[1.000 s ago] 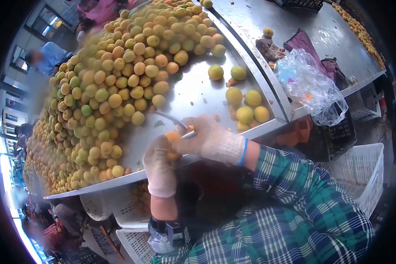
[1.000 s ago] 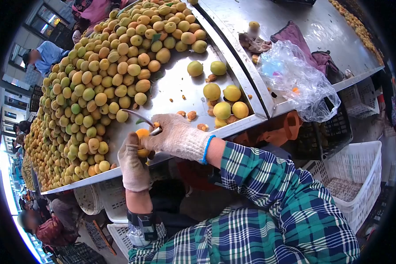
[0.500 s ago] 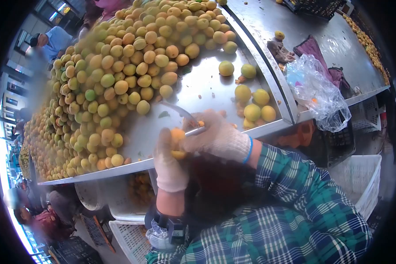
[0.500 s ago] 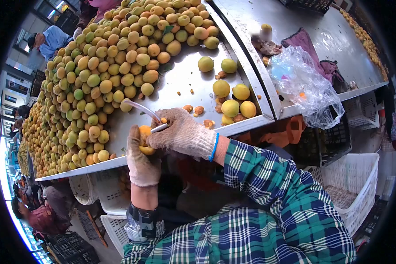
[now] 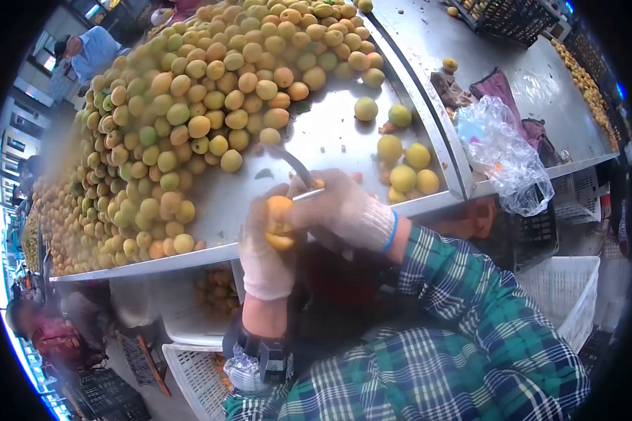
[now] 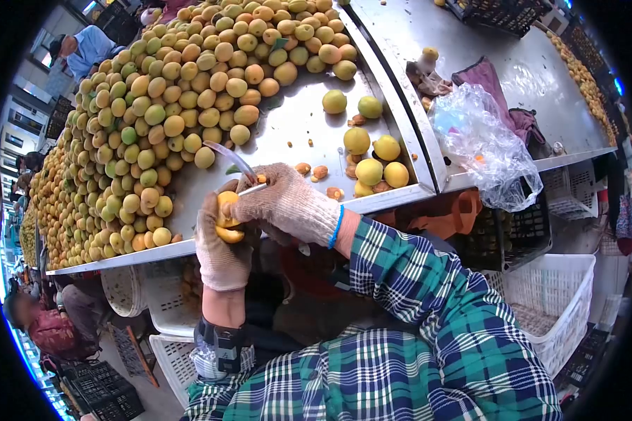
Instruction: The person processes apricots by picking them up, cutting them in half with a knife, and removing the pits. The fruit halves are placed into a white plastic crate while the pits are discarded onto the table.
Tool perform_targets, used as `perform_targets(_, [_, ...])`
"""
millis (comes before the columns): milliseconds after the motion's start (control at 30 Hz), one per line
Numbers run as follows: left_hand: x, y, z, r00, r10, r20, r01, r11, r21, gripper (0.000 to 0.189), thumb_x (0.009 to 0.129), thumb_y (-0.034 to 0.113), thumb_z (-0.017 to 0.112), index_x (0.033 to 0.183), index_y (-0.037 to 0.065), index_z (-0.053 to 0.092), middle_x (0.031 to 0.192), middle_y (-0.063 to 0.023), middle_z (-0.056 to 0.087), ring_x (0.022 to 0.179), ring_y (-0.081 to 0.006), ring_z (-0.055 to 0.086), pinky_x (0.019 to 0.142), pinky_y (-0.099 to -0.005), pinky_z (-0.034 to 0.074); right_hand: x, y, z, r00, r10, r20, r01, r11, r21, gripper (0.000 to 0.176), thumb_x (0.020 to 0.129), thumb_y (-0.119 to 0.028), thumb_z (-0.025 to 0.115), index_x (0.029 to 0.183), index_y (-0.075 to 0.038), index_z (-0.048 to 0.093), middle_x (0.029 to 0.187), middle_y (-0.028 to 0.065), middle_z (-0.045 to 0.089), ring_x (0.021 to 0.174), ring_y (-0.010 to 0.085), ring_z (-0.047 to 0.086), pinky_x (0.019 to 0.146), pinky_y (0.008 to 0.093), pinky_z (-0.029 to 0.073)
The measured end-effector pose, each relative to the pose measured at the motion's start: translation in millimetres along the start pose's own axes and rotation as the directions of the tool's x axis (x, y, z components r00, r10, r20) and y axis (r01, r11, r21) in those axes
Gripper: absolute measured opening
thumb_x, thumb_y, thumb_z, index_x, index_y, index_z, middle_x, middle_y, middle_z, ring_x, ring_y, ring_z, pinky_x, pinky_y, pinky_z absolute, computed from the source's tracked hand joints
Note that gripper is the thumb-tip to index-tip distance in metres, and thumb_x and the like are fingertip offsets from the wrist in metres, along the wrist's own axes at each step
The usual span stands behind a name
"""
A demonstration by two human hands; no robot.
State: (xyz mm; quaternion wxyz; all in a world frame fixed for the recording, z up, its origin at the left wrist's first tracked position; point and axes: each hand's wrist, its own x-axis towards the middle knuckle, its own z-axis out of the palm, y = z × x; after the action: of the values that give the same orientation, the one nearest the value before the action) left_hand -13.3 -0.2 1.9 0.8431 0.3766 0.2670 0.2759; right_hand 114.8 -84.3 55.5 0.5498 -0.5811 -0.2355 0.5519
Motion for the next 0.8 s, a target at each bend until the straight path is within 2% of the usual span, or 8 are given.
perform_targets(267, [-1,8,8,1.0,-0.024,-0.018,0.023,0.998,-0.053,0.048,0.097,0.042,0.046,0.121,0.001,0.053,0.109,-0.0093,0.059,0.103,-0.0206,0.056,0.093,-0.0348,0.042,12,11,-4,0.996,0.074,0.055,-0.084,0.976,0.201,0.021,0.083,-0.021,0.068,0.092,-0.003,0.064,0.057,0.0019,0.056,0.036,0.0093,0.045,0.032,0.0232,0.032])
perform_targets(400, [2,3,-3,0.993,-0.101,-0.068,0.096,0.993,-0.071,0.044,0.097,0.04,0.046,0.12,0.004,0.053,0.1,-0.0086,0.06,0.087,-0.0152,0.057,0.07,-0.027,0.045,33,30,0,0.984,-0.111,-0.137,0.099,0.991,-0.088,0.024,0.083,-0.025,0.07,0.094,-0.004,0.065,0.058,0.0017,0.057,0.038,0.0098,0.046,0.035,0.0264,0.036])
perform_targets(533, [2,0,-2,0.997,-0.078,-0.003,0.078,0.997,0.011,0.041,0.097,0.039,0.047,0.118,0.004,0.053,0.088,-0.0091,0.06,0.073,-0.0118,0.056,0.053,-0.0203,0.043,41,17,-11,0.923,-0.031,-0.384,0.132,0.962,0.24,0.022,0.083,-0.026,0.07,0.08,-0.008,0.059,0.055,0.001,0.052,0.038,0.0113,0.046,0.035,0.0275,0.037])
perform_targets(567, [2,0,2,0.997,-0.08,-0.002,0.08,0.997,0.011,0.041,0.097,0.039,0.047,0.118,0.004,0.053,0.088,-0.0091,0.06,0.073,-0.0118,0.056,0.053,-0.0203,0.043,35,13,-14,0.878,-0.049,-0.476,0.249,0.896,0.367,0.017,0.081,-0.019,0.061,0.092,-0.007,0.058,0.071,0.0042,0.056,0.054,0.0219,0.053,0.052,0.0394,0.046])
perform_targets(667, [0,-4,19,0.994,-0.101,-0.028,0.101,0.995,-0.024,0.034,0.096,0.024,0.05,0.122,0.002,0.051,0.091,-0.0092,0.059,0.071,-0.0103,0.055,0.053,-0.0186,0.043,19,7,-32,0.889,-0.211,-0.406,0.454,0.52,0.723,0.021,0.09,-0.031,0.061,0.087,-0.012,0.054,0.066,0.0031,0.051,0.051,0.0194,0.049,0.047,0.0353,0.042])
perform_targets(733, [-3,-9,25,1.0,0.006,0.029,-0.012,0.977,0.214,0.034,0.092,0.005,0.052,0.125,0.001,0.049,0.095,-0.0091,0.058,0.071,-0.0091,0.054,0.054,-0.0171,0.043,20,4,-33,0.816,-0.263,-0.515,0.572,0.493,0.655,0.027,0.093,-0.036,0.057,0.083,-0.011,0.052,0.06,0.0016,0.047,0.046,0.0172,0.048,0.04,0.0332,0.04])
perform_targets(767, [5,-24,2,0.9,0.277,0.335,-0.434,0.518,0.737,0.042,0.085,-0.009,0.053,0.126,-0.001,0.049,0.1,-0.009,0.058,0.074,-0.0087,0.054,0.057,-0.0176,0.044,16,1,-32,0.805,-0.289,-0.518,0.589,0.493,0.641,0.027,0.094,-0.035,0.057,0.083,-0.011,0.051,0.059,0.0016,0.047,0.044,0.0168,0.047,0.039,0.0332,0.04])
perform_targets(800, [2,-23,9,0.9,0.264,0.347,-0.436,0.518,0.736,0.042,0.085,-0.009,0.053,0.126,-0.001,0.049,0.1,-0.009,0.058,0.074,-0.0087,0.054,0.057,-0.0176,0.044,14,1,-32,0.795,-0.315,-0.519,0.604,0.493,0.626,0.027,0.094,-0.034,0.057,0.082,-0.01,0.051,0.059,0.0016,0.047,0.043,0.0165,0.046,0.039,0.0331,0.04])
